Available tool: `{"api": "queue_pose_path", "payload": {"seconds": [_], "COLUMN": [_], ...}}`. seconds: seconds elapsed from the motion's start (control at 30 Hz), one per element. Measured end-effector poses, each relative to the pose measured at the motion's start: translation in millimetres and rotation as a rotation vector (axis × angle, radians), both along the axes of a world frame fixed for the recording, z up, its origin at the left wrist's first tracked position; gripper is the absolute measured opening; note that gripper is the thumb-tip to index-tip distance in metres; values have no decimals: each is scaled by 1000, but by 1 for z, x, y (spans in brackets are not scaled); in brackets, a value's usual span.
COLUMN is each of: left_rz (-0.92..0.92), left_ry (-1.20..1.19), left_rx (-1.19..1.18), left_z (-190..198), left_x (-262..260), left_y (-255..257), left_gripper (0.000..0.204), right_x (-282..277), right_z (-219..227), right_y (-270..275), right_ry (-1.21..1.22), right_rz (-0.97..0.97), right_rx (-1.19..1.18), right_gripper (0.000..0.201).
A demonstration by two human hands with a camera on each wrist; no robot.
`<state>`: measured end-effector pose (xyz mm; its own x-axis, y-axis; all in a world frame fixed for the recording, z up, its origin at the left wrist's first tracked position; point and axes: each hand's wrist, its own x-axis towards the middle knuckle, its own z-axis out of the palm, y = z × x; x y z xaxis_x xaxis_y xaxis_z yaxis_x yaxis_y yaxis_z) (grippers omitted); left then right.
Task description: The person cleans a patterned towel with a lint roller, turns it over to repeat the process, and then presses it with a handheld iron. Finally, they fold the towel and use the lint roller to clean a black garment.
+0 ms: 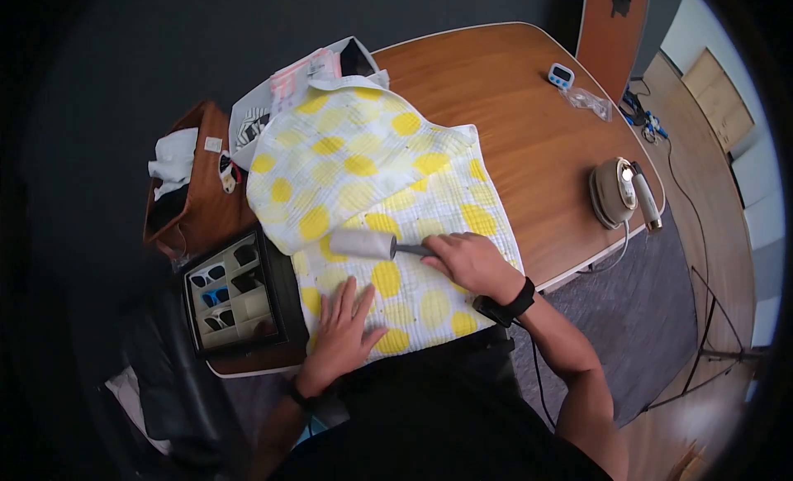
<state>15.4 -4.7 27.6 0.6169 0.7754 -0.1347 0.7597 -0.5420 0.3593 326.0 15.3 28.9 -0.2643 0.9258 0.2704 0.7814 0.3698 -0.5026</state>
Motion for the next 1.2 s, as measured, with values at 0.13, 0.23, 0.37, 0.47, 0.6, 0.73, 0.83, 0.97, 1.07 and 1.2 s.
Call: {"api": "queue_pose_path", "payload": {"seconds": [0.13, 0.23, 0.37, 0.47, 0.6, 0.73, 0.83, 0.97, 1.07, 1.2], "left_rz": [165, 129, 36, -104, -220, -187, -111, 32, 113, 193], "left_ry": [-89, -104, -103, -128, -65, -50, -82, -286, -325, -228], "left_rx": [122, 187, 135, 121, 235, 312, 350, 199, 157, 134], "left_z": [-33, -43, -38, -42, -53, -60, -63, -51, -49, -35], "left_x": [-2, 2, 3, -4, -20, -8, -1, -13, -29, -21], "left_y": [-28, -44, -49, -54, -64, -67, -65, -50, -35, -25], "left_gripper": [73, 74, 77, 81, 83, 80, 75, 60, 61, 65], "right_x": [29, 49, -13, -38, 11, -4, -59, -29, 34, 71], "right_z": [-17, -20, -42, -23, -19, -15, -25, -21, -25, -7], "right_y": [6, 10, -34, -74, -87, -81, -100, -78, -55, -41], "right_ry": [-230, -309, -327, -200, -309, -454, -253, -351, -498, -571], "right_rz": [30, -311, -494, -79, -473, -751, -158, -187, -682, -867], "right_rx": [-128, -4, -147, -191, -189, -325, -342, -194, -148, -98], "right_gripper": [31, 33, 26, 26, 28, 34, 35, 31, 37, 44]}}
